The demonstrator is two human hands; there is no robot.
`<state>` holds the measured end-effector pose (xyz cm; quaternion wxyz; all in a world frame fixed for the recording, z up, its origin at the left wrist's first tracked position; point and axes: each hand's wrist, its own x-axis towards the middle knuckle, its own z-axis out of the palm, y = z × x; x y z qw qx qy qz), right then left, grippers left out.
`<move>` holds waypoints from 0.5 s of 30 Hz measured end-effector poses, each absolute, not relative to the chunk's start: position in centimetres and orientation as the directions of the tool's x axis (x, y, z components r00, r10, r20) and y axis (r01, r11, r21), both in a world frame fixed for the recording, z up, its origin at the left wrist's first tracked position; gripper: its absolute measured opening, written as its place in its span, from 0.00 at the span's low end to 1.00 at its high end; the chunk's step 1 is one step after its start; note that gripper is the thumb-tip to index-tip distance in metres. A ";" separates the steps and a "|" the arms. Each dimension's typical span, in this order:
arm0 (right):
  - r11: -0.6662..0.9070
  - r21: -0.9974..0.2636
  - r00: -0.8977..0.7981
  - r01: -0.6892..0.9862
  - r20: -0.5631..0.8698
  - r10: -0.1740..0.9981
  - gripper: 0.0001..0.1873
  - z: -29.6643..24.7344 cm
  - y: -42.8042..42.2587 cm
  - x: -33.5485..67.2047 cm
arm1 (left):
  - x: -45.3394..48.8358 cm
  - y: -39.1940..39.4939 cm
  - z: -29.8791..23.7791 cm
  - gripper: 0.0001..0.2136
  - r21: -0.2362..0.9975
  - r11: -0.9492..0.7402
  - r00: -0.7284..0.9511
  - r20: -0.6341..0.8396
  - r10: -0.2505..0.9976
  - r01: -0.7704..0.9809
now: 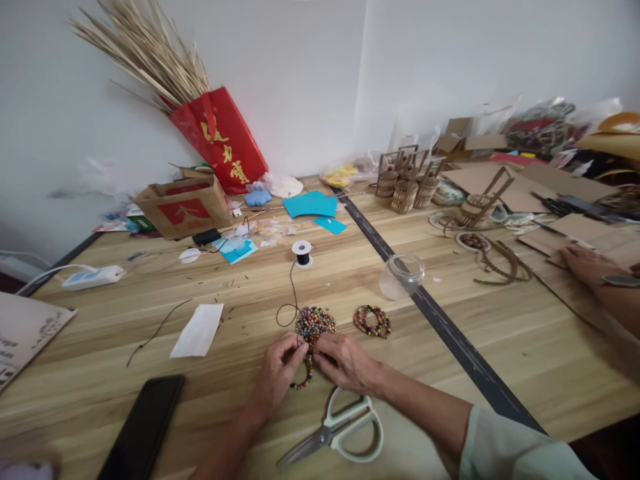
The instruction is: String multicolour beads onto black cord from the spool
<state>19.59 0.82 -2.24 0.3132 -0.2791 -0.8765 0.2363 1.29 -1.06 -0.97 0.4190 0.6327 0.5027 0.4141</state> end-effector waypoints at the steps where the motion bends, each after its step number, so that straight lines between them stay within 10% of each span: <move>1: 0.742 -0.569 -0.652 0.355 0.418 0.633 0.08 -2.3 0.8 19.6 | 1.4 -1.0 -0.9 0.15 0.960 -0.128 0.146 0.094 0.985 0.248; 15: 0.747 -0.453 -0.681 0.487 0.339 0.649 0.06 -3.0 0.5 18.9 | 1.2 -0.5 -1.9 0.15 0.996 0.082 0.203 -0.076 0.976 -0.022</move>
